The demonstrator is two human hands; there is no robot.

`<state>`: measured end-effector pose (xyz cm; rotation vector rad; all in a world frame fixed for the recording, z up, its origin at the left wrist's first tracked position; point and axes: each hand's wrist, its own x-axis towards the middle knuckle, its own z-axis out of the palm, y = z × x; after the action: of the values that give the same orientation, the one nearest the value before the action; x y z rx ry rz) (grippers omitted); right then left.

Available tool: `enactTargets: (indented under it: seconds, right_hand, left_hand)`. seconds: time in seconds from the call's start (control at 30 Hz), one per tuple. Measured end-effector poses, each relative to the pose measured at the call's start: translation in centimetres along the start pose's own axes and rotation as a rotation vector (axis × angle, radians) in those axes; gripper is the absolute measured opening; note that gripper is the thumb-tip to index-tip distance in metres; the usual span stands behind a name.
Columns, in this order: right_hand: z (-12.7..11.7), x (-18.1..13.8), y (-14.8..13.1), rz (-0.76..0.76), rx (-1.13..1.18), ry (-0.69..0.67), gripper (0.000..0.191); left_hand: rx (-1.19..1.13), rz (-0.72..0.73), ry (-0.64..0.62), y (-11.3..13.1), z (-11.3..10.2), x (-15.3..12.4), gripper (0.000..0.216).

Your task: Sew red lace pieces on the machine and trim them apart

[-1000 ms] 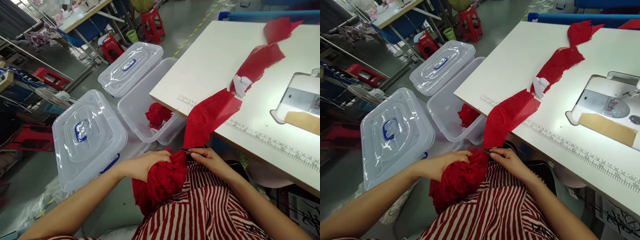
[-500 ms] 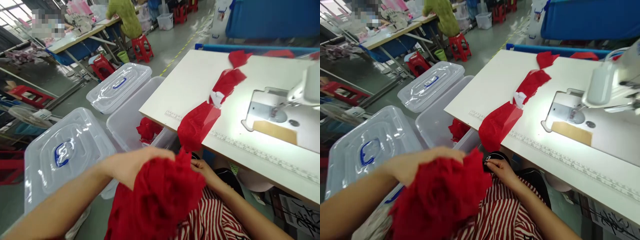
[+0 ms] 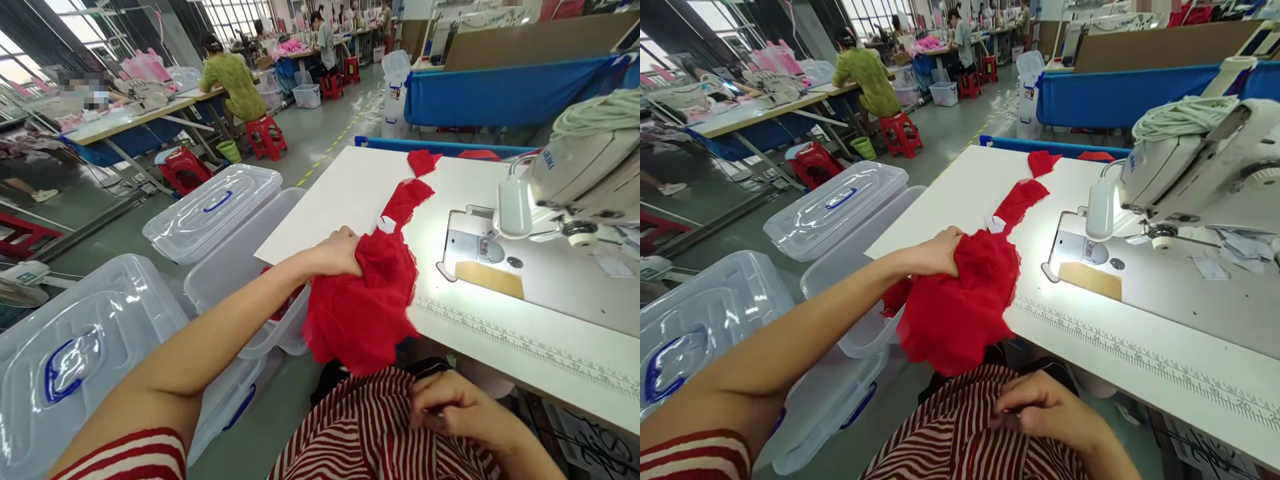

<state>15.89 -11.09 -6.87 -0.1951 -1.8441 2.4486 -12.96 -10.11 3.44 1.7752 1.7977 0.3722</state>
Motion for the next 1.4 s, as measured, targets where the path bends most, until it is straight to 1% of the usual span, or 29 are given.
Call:
enactTargets:
  seconds: [0.03, 0.07, 0.1, 0.13, 0.17, 0.23, 0.3, 0.37, 0.43, 0.57, 0.67, 0.77, 0.9, 1.07, 1.2, 1.3, 1.4]
  right_hand:
    - [-0.3, -0.1, -0.7, -0.07, 0.05, -0.033, 0.052]
    - [-0.6, -0.1, -1.3, -0.139, 0.102, -0.036, 0.054]
    - [-0.7, 0.2, -1.9, -0.195, 0.15, 0.002, 0.054]
    - [-0.6, 0.5, -2.5, -0.234, 0.184, 0.07, 0.052]
    - [-0.4, 0.9, -3.0, -0.241, 0.195, 0.161, 0.05]
    - [0.4, 1.9, -3.7, -0.165, 0.17, 0.354, 0.043]
    - [1.4, 3.1, -3.7, -0.024, 0.134, 0.47, 0.037]
    - [2.3, 4.4, -3.0, 0.102, 0.126, 0.476, 0.036]
    - [2.9, 5.4, -1.7, 0.177, 0.122, 0.427, 0.04]
    - [3.1, 6.4, 0.2, 0.208, -0.012, 0.379, 0.046]
    - [2.9, 6.4, 0.2, 0.206, -0.14, 0.364, 0.049]
    - [2.8, 6.2, 0.0, 0.189, -0.237, 0.374, 0.047]
    - [3.0, 6.3, 0.1, 0.171, -0.3, 0.368, 0.041]
    - [3.5, 6.5, 0.2, 0.116, -0.302, 0.378, 0.035]
    - [3.8, 6.6, -0.3, 0.058, -0.3, 0.361, 0.033]
    - [3.7, 6.7, -1.3, -0.006, -0.309, 0.368, 0.03]
    - [3.4, 6.7, -2.9, -0.071, -0.343, 0.424, 0.029]
  left_hand:
    - [-0.016, 0.05, -0.013, 0.5, 0.3, -1.0, 0.027]
    - [-0.052, 0.089, -0.015, 1.0, 0.6, -2.2, 0.031]
    - [-0.095, 0.099, -0.017, 1.5, 1.1, -3.5, 0.035]
    - [-0.128, 0.071, -0.027, 1.9, 1.6, -4.9, 0.041]
    - [-0.138, 0.019, -0.062, 2.2, 2.1, -6.3, 0.046]
    - [-0.081, -0.093, -0.201, 2.4, 3.1, -9.0, 0.052]
    - [-0.003, -0.167, -0.323, 2.0, 3.8, -11.2, 0.056]
    - [0.034, -0.182, -0.372, 1.3, 4.3, -12.7, 0.06]
    - [0.046, -0.15, -0.369, 0.5, 4.7, -13.6, 0.062]
    - [0.096, -0.053, -0.32, -0.5, 5.3, -14.7, 0.063]
    - [0.141, -0.016, -0.294, -0.7, 5.3, -15.1, 0.066]
    - [0.147, 0.012, -0.302, -0.6, 5.3, -15.4, 0.067]
    - [0.145, 0.009, -0.316, -0.4, 5.2, -15.6, 0.067]
    - [0.15, 0.02, -0.325, 0.2, 5.2, -15.9, 0.062]
    - [0.148, 0.025, -0.308, 1.0, 4.9, -16.1, 0.059]
    - [0.144, 0.031, -0.291, 1.8, 4.2, -15.7, 0.053]
    - [0.135, 0.058, -0.266, 2.8, 3.1, -14.6, 0.051]
